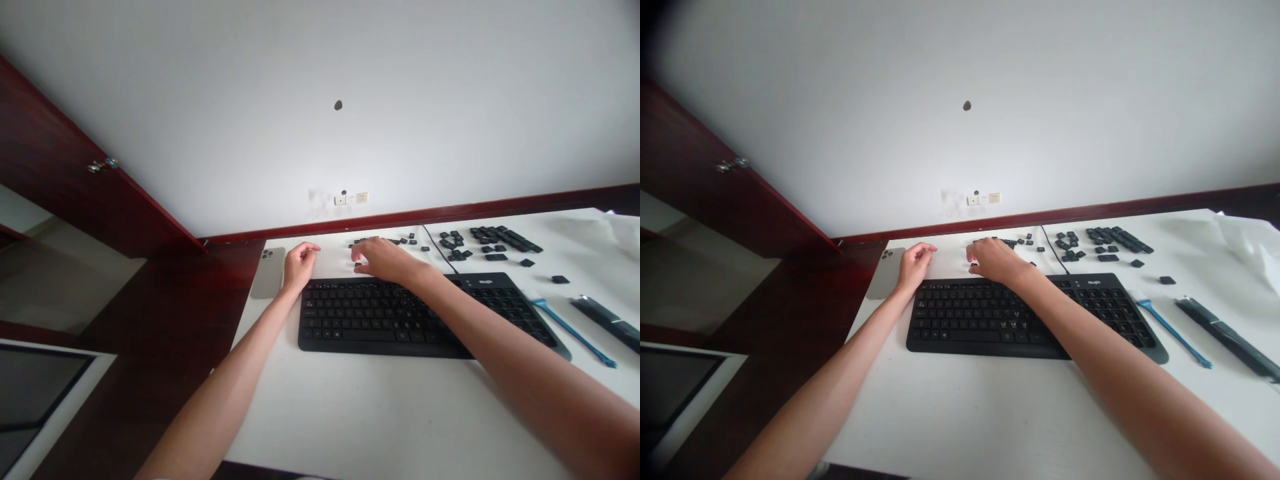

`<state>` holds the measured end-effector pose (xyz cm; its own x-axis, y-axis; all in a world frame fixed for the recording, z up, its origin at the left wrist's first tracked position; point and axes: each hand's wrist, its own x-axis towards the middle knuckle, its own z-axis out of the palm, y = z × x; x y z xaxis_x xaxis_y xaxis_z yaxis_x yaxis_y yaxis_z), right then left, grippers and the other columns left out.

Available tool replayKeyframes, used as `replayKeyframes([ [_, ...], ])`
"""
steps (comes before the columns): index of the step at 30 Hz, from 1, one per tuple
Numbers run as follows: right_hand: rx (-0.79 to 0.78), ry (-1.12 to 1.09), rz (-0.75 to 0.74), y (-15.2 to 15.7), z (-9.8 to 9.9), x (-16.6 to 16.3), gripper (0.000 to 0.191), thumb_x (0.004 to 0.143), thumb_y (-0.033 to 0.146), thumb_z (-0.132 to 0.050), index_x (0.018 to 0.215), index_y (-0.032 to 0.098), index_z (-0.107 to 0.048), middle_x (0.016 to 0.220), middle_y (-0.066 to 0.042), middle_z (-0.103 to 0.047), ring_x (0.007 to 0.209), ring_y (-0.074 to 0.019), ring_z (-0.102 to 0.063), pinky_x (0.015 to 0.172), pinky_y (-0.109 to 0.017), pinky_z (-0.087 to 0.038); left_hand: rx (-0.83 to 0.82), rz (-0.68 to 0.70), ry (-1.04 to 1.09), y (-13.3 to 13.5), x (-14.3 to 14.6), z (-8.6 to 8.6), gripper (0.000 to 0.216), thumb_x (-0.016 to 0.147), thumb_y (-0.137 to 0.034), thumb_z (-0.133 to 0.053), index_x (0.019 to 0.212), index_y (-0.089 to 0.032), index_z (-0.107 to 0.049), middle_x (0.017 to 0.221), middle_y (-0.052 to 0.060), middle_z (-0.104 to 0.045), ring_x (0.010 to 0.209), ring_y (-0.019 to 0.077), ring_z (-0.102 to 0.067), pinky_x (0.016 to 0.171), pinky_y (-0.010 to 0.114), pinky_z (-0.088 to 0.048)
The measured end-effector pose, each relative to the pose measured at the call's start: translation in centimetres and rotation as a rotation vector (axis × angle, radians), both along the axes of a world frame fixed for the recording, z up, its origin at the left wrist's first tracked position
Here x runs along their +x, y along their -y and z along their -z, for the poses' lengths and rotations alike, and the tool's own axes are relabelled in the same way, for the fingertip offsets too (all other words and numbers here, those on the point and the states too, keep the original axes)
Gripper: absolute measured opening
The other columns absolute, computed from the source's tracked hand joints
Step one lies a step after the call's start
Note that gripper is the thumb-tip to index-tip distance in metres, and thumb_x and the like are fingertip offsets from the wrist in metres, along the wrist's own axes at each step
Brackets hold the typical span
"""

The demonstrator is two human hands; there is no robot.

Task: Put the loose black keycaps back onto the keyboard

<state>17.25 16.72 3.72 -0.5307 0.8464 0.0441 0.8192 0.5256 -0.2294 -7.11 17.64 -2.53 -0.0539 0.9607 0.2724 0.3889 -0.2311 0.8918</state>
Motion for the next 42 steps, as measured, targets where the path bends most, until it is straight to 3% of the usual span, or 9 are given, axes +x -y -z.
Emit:
replayKeyframes([
  [11,-0.066,0.008,0.011,-0.2,0.5,-0.3,0.020,0.090,0.014,-0.067,0.104,0.020,-0.079,0.099,-0.008,-0.080,0.094,-0.0245,-0.074,0.082,-0.031,-0.053,0.008,-0.013,-0.018,-0.4,-0.1,0.5,0.017,0.086,-0.022,-0.058,0.088,-0.021,-0.075,0.058,-0.003,-0.052,0.053,0.0142,-0.047,0.055,0.025,-0.032],
  [16,-0.079,-0.101,-0.015,-0.5,0.4,-0.1,0.028,0.086,0.004,-0.063,0.099,0.021,-0.081,0.094,-0.005,-0.081,0.091,-0.0212,-0.074,0.081,-0.028,-0.052,0.031,-0.006,-0.025,-0.4,-0.2,0.5,0.017,0.086,-0.021,-0.057,0.087,-0.021,-0.075,0.059,-0.003,-0.053,0.056,0.0152,-0.050,0.057,0.026,-0.035],
  [25,-0.047,-0.329,-0.101,0.7,-2.0,-0.1,0.025,0.086,0.008,-0.064,0.098,0.020,-0.082,0.096,-0.005,-0.082,0.090,-0.0223,-0.075,0.084,-0.031,-0.055,0.018,0.024,0.033,0.0,0.0,-0.1,0.018,0.085,-0.020,-0.056,0.087,-0.020,-0.074,0.058,-0.003,-0.052,0.054,0.0134,-0.046,0.055,0.025,-0.032],
  [29,-0.117,-0.480,-0.124,1.4,-2.6,-0.5,0.020,0.084,0.011,-0.069,0.099,0.020,-0.080,0.094,-0.004,-0.082,0.089,-0.0203,-0.075,0.083,-0.029,-0.057,0.002,0.015,0.031,0.1,0.1,-0.3,0.018,0.084,-0.020,-0.056,0.088,-0.020,-0.074,0.057,-0.004,-0.050,0.053,0.0128,-0.045,0.054,0.024,-0.031],
  [34,-0.213,-0.489,-0.086,2.9,-0.7,0.0,0.009,0.084,0.017,-0.074,0.087,0.023,-0.080,0.084,0.000,-0.081,0.083,-0.0178,-0.076,0.079,-0.026,-0.057,0.001,0.010,0.012,0.1,0.0,-0.2,0.019,0.085,-0.020,-0.056,0.089,-0.020,-0.074,0.057,-0.004,-0.050,0.052,0.0126,-0.043,0.053,0.024,-0.030],
  [38,-0.294,-0.475,-0.050,3.4,1.1,0.7,0.008,0.085,0.021,-0.076,0.089,0.025,-0.081,0.085,0.002,-0.081,0.080,-0.0172,-0.076,0.076,-0.025,-0.057,0.003,0.012,-0.009,0.0,0.1,0.0,0.019,0.085,-0.020,-0.056,0.088,-0.020,-0.075,0.057,-0.005,-0.050,0.052,0.0123,-0.042,0.053,0.024,-0.030],
  [42,-0.263,-0.397,-0.080,3.3,0.9,0.7,0.010,0.085,0.018,-0.075,0.089,0.025,-0.082,0.088,0.002,-0.081,0.080,-0.0172,-0.075,0.073,-0.026,-0.055,-0.007,0.014,0.010,0.1,0.1,-0.1,0.019,0.085,-0.022,-0.056,0.089,-0.020,-0.075,0.057,-0.005,-0.050,0.052,0.0122,-0.043,0.053,0.024,-0.030],
])
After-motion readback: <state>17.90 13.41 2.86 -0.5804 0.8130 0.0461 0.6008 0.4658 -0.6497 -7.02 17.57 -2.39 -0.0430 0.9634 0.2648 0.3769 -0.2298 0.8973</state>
